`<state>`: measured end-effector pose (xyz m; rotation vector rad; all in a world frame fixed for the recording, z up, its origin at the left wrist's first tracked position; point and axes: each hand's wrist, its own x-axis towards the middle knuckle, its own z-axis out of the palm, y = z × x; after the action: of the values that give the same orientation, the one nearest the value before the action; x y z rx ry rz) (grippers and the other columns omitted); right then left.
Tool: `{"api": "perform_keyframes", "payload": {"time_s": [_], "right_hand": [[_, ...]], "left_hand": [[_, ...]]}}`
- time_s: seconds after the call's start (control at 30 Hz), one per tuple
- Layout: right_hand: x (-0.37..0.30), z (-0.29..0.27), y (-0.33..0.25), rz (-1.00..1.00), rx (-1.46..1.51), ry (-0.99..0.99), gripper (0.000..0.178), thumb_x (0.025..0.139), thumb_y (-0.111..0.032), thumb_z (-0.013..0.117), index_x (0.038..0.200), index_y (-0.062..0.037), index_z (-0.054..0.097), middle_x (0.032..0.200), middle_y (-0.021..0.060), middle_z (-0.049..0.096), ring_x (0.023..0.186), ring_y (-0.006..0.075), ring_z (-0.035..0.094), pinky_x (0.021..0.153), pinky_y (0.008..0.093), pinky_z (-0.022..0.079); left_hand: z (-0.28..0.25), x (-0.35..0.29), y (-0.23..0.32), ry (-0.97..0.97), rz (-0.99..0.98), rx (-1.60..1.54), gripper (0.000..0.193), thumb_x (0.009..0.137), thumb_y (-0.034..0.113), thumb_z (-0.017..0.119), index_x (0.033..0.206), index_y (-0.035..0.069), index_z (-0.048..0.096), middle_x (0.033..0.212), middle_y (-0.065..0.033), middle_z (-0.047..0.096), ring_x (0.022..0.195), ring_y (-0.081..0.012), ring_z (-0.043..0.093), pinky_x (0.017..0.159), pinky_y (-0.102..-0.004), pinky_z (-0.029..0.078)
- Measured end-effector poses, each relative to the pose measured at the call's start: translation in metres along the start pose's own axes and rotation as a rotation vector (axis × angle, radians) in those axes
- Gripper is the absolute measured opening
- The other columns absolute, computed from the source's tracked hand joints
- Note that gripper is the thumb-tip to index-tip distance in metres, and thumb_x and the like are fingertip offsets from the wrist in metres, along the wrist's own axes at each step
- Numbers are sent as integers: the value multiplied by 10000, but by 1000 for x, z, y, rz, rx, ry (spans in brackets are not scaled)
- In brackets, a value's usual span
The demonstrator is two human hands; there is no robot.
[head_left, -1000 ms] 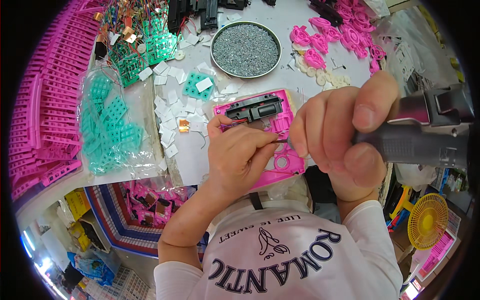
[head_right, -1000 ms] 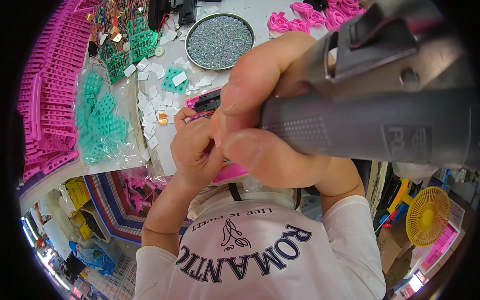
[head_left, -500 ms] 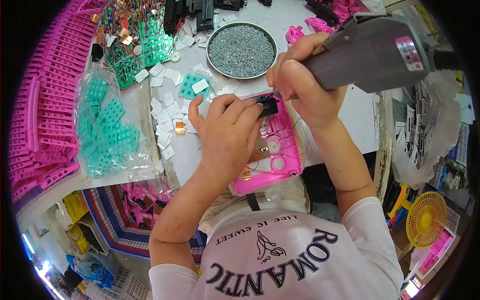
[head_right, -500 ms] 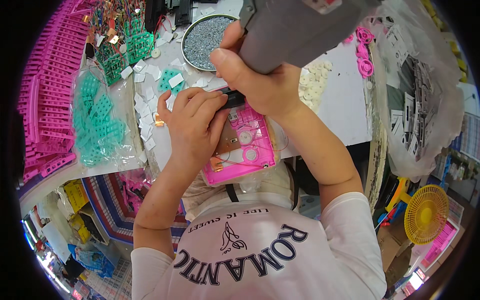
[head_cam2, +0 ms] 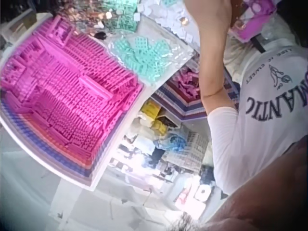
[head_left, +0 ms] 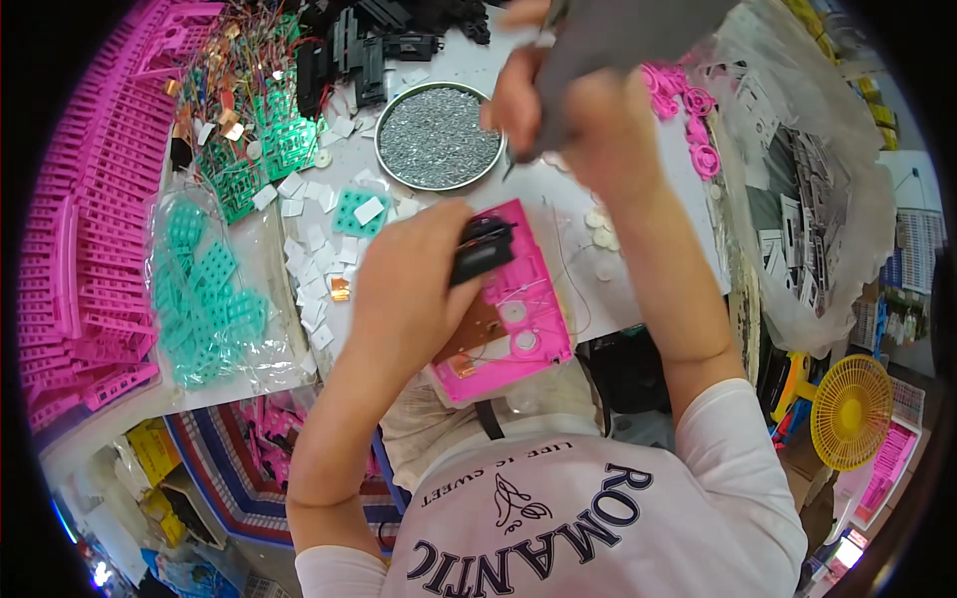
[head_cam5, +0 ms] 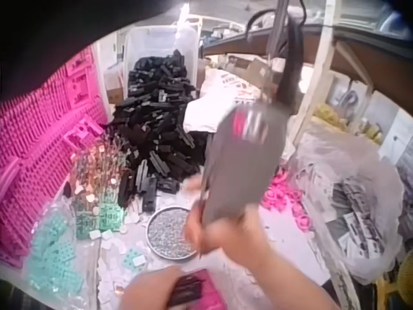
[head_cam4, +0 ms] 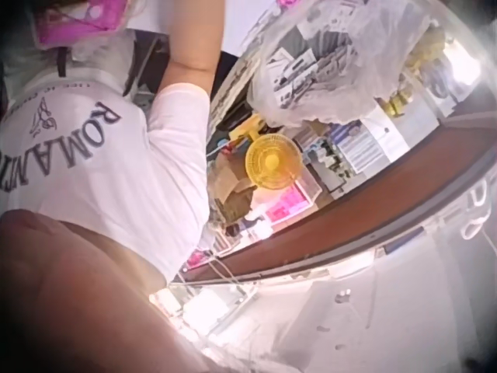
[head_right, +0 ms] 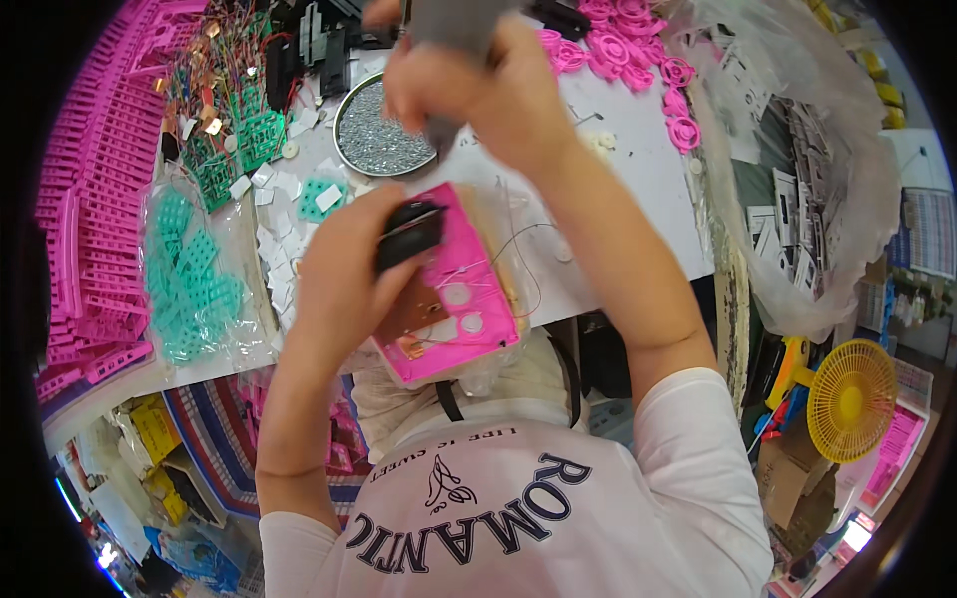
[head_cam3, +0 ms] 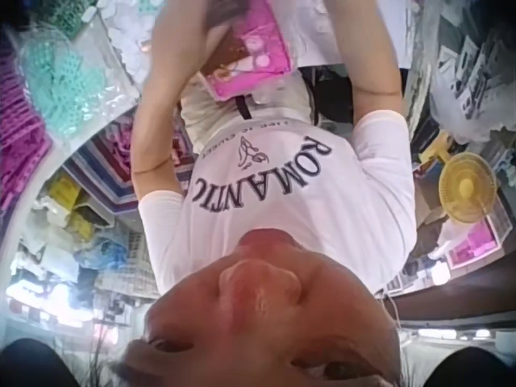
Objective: Assembling small decorative parts and components into a plastic frame using a glue gun.
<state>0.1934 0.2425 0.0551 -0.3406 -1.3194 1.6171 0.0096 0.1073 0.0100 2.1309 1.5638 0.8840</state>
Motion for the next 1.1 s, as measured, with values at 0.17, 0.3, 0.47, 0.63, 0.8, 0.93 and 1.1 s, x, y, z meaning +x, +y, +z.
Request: {"api": "perform_keyframes", "payload": {"time_s": [0.17, 0.3, 0.47, 0.63, 0.8, 0.93, 1.1], "right_hand": [[18, -78, -51, 112, -584, 323, 266, 905, -179, 681, 1110, -10, 673, 762, 72, 685, 683, 175, 657, 661, 366, 542], [1, -173, 2, 352, -1626, 189, 241, 872, -281, 741, 969, -61, 759, 892, 100, 761, 813, 252, 722, 729, 407, 546], [-14, -185, 31, 235, -1644, 276, 229, 848, -298, 741, 957, -100, 774, 888, 104, 765, 855, 333, 722, 761, 441, 557], [-38, -129, -14, 282, -1260, 70, 184, 876, -189, 730, 876, -7, 702, 744, 50, 691, 677, 103, 628, 648, 291, 505], [-113, -8, -1, 284, -1210, -356, 121, 823, -134, 741, 820, -47, 658, 721, 59, 648, 650, 187, 652, 585, 323, 508], [-128, 2, 20, 125, -1438, -373, 150, 795, -141, 748, 849, -76, 624, 749, 80, 645, 678, 279, 655, 585, 394, 520], [-124, 4, 31, 81, -1422, -439, 196, 768, -136, 764, 902, -90, 628, 784, 96, 655, 698, 308, 653, 597, 427, 519]], "left_hand": [[-109, -64, 16, -72, -300, -143, 615, 737, -26, 727, 1334, -2, 582, 1215, -114, 664, 1100, -208, 655, 994, -340, 497], [-171, -161, -13, -425, -535, 107, 664, 712, 47, 800, 1344, 45, 594, 1261, -196, 642, 1188, -386, 613, 1033, -422, 477], [-175, -323, -122, -821, -1057, 553, 671, 735, 236, 830, 1351, 101, 600, 1242, -208, 661, 1190, -401, 619, 1031, -493, 477], [-137, -425, -165, -1153, -865, 822, 457, 822, 379, 775, 1179, 100, 716, 1234, -156, 691, 1157, -371, 652, 946, -514, 529], [-77, -198, -39, -950, -824, 53, 260, 866, 288, 729, 964, 48, 751, 1111, -165, 703, 1026, -387, 666, 787, -476, 535], [-29, -112, 14, -287, 24, -45, 328, 756, 149, 814, 1045, 56, 691, 1076, -140, 687, 914, -349, 667, 772, -445, 525], [38, -74, 29, -327, 186, 58, 572, 787, 302, 799, 1257, 19, 636, 1293, -147, 585, 1259, -325, 524, 1084, -526, 377]]}}
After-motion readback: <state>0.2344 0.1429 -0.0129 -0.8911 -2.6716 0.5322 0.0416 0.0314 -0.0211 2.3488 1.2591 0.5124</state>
